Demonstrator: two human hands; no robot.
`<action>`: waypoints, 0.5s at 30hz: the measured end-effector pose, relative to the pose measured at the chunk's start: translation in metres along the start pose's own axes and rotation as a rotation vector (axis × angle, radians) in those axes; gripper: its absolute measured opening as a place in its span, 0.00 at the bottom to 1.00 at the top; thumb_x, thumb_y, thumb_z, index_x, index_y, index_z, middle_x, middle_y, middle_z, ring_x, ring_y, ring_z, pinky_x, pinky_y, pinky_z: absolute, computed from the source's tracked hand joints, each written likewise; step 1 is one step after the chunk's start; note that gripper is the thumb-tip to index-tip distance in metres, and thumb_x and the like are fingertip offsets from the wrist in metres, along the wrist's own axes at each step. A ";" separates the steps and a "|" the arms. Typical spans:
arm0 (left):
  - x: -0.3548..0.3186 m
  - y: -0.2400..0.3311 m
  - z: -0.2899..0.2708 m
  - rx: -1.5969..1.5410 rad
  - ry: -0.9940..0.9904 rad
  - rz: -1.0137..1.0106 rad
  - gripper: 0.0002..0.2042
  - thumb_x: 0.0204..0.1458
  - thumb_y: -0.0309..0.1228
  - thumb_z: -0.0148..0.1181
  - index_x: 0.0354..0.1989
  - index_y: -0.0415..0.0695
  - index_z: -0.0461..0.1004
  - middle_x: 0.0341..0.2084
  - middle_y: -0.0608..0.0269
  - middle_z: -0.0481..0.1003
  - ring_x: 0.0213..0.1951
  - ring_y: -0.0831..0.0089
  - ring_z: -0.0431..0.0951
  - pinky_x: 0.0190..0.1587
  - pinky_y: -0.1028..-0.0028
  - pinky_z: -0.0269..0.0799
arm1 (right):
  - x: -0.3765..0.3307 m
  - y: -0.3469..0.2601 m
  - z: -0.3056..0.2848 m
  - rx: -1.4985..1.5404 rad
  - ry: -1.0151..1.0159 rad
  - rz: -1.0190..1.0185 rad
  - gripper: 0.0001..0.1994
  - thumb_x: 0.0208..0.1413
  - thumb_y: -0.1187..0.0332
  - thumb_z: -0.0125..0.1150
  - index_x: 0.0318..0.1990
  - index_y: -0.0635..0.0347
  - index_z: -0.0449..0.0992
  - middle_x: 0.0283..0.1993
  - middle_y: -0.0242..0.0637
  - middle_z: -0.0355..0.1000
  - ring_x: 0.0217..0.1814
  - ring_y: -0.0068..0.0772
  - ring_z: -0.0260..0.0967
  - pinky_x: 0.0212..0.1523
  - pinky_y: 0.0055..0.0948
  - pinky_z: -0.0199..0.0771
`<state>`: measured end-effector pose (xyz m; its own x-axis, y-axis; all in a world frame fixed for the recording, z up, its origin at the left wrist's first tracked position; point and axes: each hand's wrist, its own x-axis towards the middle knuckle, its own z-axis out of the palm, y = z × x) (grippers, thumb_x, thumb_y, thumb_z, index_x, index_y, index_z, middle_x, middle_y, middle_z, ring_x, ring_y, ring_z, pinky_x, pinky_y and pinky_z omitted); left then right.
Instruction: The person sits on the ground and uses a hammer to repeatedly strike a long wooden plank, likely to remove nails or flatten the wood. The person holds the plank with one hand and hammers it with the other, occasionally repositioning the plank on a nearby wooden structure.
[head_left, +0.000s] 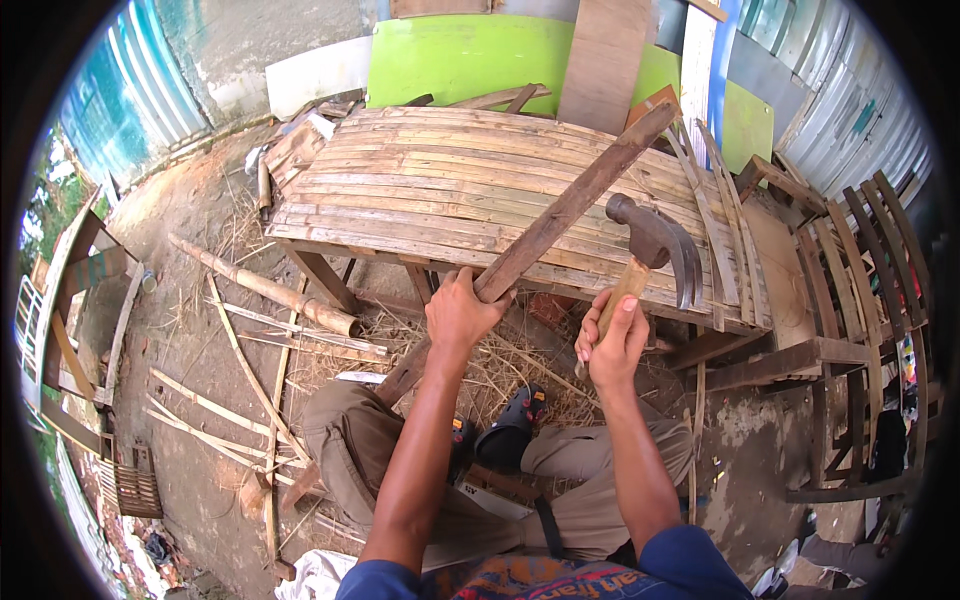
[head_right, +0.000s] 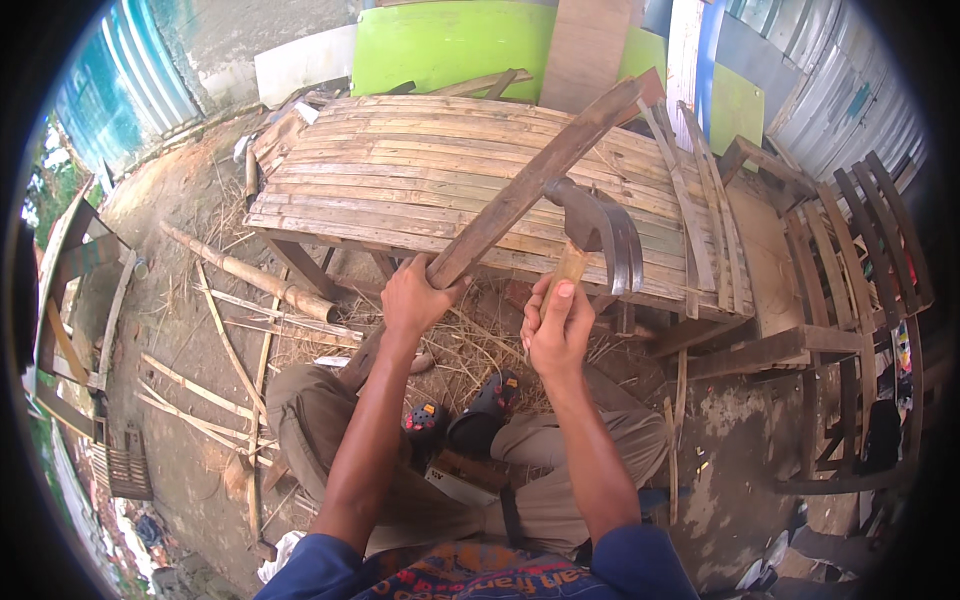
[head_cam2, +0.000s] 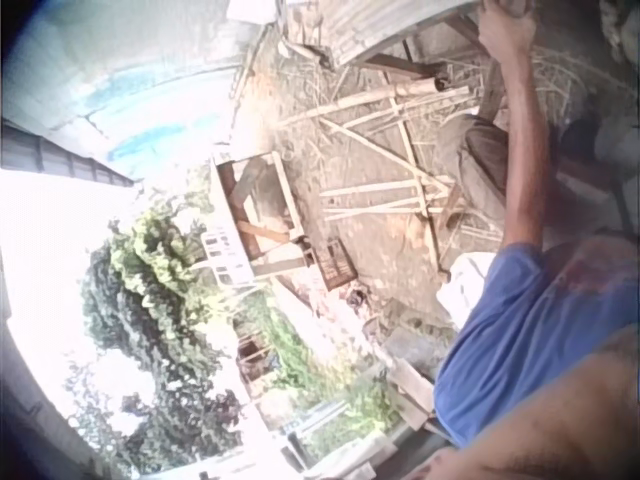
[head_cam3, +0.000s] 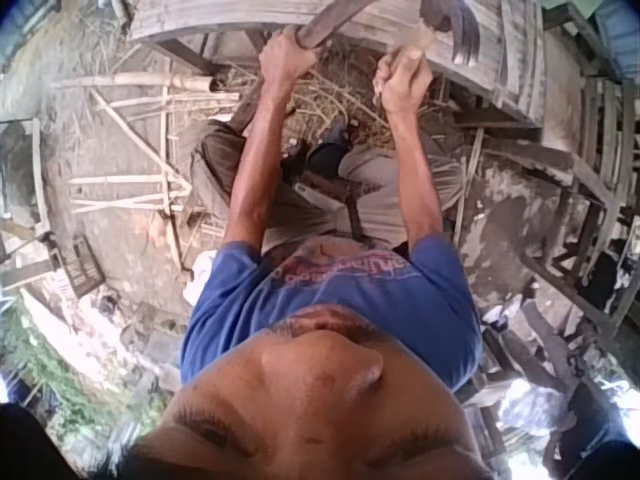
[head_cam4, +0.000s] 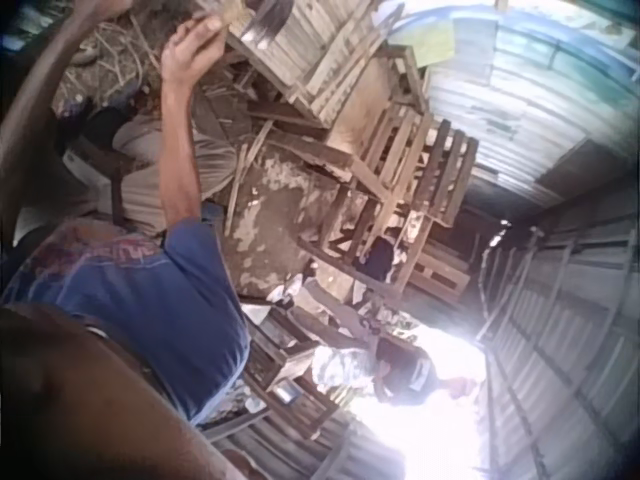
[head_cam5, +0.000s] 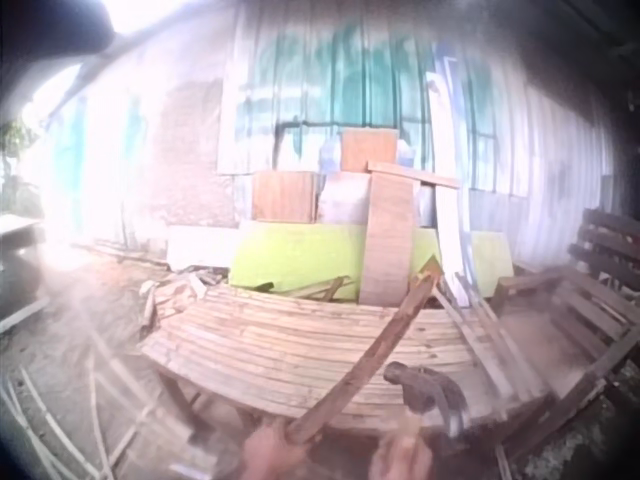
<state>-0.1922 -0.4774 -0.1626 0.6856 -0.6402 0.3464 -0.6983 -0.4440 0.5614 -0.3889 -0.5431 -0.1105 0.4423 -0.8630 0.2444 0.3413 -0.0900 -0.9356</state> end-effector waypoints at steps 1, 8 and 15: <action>0.004 0.004 -0.004 0.016 -0.123 -0.087 0.35 0.39 0.60 0.72 0.46 0.41 0.82 0.31 0.43 0.82 0.39 0.45 0.84 0.45 0.52 0.79 | 0.003 0.003 0.001 -0.014 -0.006 0.015 0.25 0.73 0.46 0.42 0.40 0.63 0.67 0.20 0.28 0.59 0.14 0.15 0.55 0.13 0.20 0.56; 0.007 0.008 -0.022 0.047 -0.239 -0.198 0.35 0.39 0.62 0.71 0.38 0.35 0.84 0.27 0.39 0.81 0.37 0.44 0.84 0.44 0.54 0.79 | 0.011 -0.038 0.011 -0.047 -0.023 0.083 0.27 0.73 0.43 0.41 0.37 0.62 0.66 0.20 0.28 0.60 0.14 0.15 0.56 0.14 0.21 0.57; 0.009 0.014 -0.022 0.016 -0.244 -0.165 0.35 0.40 0.61 0.72 0.37 0.35 0.84 0.26 0.39 0.81 0.35 0.45 0.84 0.43 0.54 0.80 | 0.024 -0.009 -0.007 -0.507 -0.103 0.165 0.28 0.72 0.42 0.43 0.31 0.60 0.66 0.22 0.27 0.61 0.15 0.15 0.55 0.15 0.20 0.56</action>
<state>-0.1907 -0.4755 -0.1349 0.7216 -0.6898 0.0590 -0.5860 -0.5631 0.5827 -0.3876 -0.5663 -0.0984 0.5441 -0.8349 0.0832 -0.1718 -0.2080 -0.9629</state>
